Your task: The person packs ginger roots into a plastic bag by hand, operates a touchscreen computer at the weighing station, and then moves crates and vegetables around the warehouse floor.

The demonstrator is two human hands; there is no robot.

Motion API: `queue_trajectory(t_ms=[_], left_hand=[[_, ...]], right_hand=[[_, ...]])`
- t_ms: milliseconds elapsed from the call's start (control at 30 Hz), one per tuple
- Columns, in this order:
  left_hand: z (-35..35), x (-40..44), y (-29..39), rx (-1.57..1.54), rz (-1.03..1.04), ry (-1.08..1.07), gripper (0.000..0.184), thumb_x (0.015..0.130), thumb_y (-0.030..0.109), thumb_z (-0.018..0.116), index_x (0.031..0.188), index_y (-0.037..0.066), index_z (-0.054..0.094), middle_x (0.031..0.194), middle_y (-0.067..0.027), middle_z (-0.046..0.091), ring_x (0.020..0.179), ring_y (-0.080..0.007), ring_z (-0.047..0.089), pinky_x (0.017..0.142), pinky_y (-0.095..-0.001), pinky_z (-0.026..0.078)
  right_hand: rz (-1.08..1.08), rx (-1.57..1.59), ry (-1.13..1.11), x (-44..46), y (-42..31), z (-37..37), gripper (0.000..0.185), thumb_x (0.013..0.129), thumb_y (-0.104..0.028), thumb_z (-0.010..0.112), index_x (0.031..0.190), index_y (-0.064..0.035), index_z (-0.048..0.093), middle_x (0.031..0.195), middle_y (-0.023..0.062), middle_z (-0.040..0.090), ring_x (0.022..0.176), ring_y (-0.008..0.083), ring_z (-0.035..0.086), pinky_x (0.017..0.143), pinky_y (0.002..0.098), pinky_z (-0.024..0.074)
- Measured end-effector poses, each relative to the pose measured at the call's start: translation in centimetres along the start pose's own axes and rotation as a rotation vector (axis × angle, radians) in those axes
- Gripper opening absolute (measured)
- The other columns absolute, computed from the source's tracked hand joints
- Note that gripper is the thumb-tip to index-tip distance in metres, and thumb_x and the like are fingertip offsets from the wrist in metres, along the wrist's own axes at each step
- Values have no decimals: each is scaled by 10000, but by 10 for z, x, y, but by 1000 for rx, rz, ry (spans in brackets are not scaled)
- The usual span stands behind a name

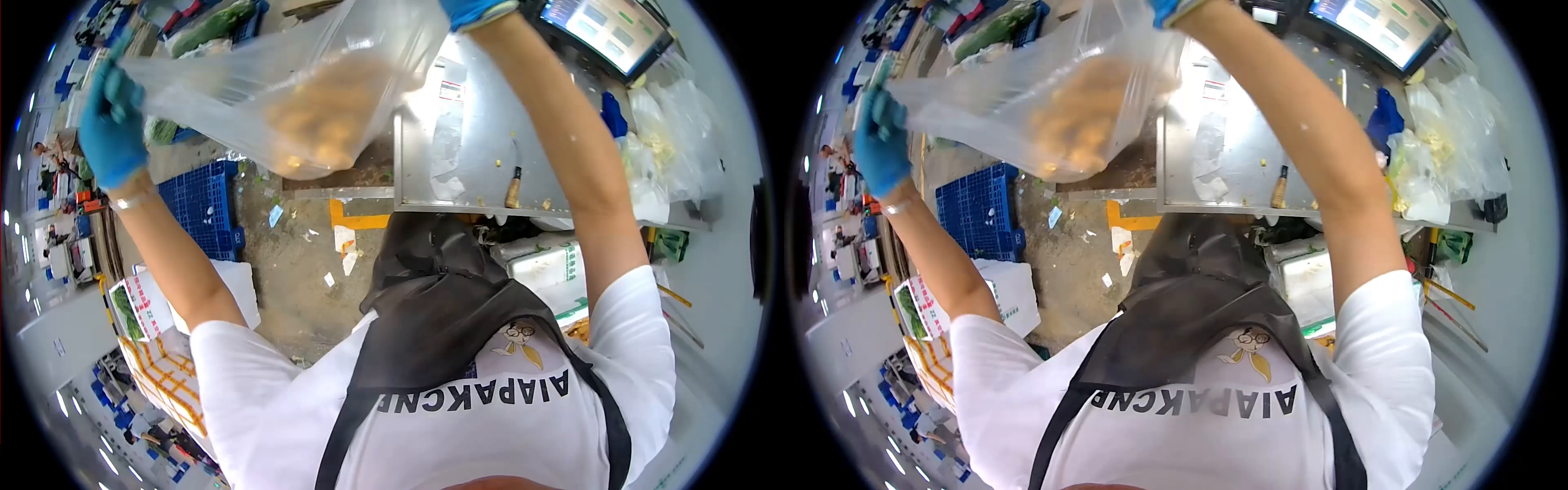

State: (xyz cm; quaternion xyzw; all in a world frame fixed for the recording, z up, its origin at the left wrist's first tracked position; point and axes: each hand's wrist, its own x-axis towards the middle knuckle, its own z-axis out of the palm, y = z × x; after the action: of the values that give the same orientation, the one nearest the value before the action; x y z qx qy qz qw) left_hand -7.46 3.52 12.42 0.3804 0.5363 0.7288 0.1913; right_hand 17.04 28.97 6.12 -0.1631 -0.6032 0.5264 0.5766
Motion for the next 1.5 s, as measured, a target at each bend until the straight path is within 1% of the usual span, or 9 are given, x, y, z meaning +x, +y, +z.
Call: queue_trajectory(t_ms=[167,233,500,833,933,1033,1267,1400,1500], left_hand=[[-100,-90,-94,-3,-439,155,345,941,215,541,1158,-48,596,681,-6,536,655,-164,576,805,-409,520],[-120,-127,-145,-48,-513,175,247,957,181,500,1017,-25,624,682,-33,572,700,-204,614,859,-455,513],[-113,-180,-201,-54,-668,476,250,957,150,526,1095,-24,642,888,-89,675,807,-178,626,844,-315,503],[-71,-187,-226,-93,-909,744,156,879,132,550,938,48,668,828,-82,667,823,-236,633,805,-356,519],[-72,-185,-251,3,-683,591,497,860,125,582,1299,-84,480,1269,-178,562,1096,-253,560,982,-386,437],[93,-192,-188,602,-182,447,572,871,120,563,1365,-104,380,1364,-196,476,1188,-272,492,1029,-387,390],[390,-349,-170,268,-151,-974,316,964,31,449,1252,-41,557,1276,-106,584,1170,-193,541,1039,-314,387],[452,-512,-157,-2,-341,-1633,283,941,72,544,1214,36,609,1211,-75,626,1097,-165,580,956,-284,435],[447,-614,-190,-17,-540,-2030,314,931,182,574,1230,88,602,1165,-112,650,1050,-220,627,920,-319,472]], right_hand=[[276,-463,-221,-75,126,38,248,870,-122,581,1083,-45,680,966,142,700,788,202,629,774,315,493],[354,-548,-154,-110,173,51,227,863,-232,607,897,-32,707,762,139,677,681,223,616,703,332,505],[1224,-123,-364,-126,182,16,312,889,-214,572,1119,-11,630,1059,130,672,908,255,680,731,373,542],[1069,174,-370,-212,55,-156,591,930,-239,527,1477,-146,324,1212,120,608,1008,215,634,825,352,530],[1053,162,-256,-273,-21,-247,500,956,-264,500,1412,-73,423,1205,110,626,1003,220,649,889,325,518],[1109,140,92,-374,-78,-351,478,953,-262,513,1386,-68,459,1222,107,615,1039,218,635,907,349,510],[823,-107,1251,-648,-236,-532,380,941,-245,521,1278,-71,545,1176,118,636,1010,225,648,838,339,517],[888,-291,1301,-753,-287,-534,355,926,-214,536,1234,-41,564,1169,124,640,995,217,654,829,332,520],[1278,-685,886,-827,-245,-515,516,855,-250,635,1289,-2,507,1183,183,623,1042,287,633,865,340,511]])
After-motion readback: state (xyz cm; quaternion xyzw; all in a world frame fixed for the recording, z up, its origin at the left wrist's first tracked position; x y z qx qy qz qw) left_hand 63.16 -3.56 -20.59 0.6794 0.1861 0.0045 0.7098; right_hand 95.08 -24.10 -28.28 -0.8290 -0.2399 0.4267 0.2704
